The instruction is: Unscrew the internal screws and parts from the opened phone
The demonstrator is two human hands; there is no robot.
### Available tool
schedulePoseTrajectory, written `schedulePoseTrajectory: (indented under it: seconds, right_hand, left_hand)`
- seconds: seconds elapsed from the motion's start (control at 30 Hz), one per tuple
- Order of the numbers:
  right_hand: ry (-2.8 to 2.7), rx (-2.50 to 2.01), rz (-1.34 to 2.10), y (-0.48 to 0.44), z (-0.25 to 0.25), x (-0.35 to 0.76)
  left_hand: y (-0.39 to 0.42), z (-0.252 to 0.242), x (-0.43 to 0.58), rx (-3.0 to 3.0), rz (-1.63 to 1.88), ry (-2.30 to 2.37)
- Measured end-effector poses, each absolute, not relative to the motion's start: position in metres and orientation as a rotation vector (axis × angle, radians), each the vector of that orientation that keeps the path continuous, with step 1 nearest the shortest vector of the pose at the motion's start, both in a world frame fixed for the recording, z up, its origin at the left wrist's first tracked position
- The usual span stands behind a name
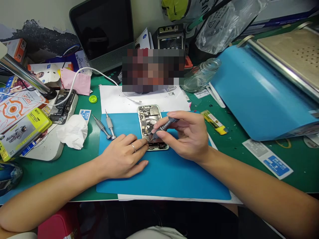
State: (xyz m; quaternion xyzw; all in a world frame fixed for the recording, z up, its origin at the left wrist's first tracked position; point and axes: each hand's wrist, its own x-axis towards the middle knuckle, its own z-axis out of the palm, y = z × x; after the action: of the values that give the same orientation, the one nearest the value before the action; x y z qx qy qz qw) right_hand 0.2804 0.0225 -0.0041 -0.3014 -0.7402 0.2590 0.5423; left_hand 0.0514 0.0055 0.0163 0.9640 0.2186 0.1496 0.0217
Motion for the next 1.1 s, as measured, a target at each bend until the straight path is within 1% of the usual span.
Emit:
schedulePoseTrajectory:
  seconds: [0.53,0.93,1.1]
  right_hand:
    - [-1.772,-0.742,0.666,0.0231,-0.0060,0.2810]
    - [-1.777,-0.741,0.648,0.0228,-0.0069,0.2812]
    - [-1.767,-0.716,0.690,0.0226,-0.0061,0.2811]
  left_hand:
    - [0.0062,0.0161,0.0515,2.979,0.520,0.619]
    - [0.0062,0.0162,0.0515,2.989,0.437,0.642]
    - [0.0062,0.0160,0.0519,2.977,0.480,0.624]
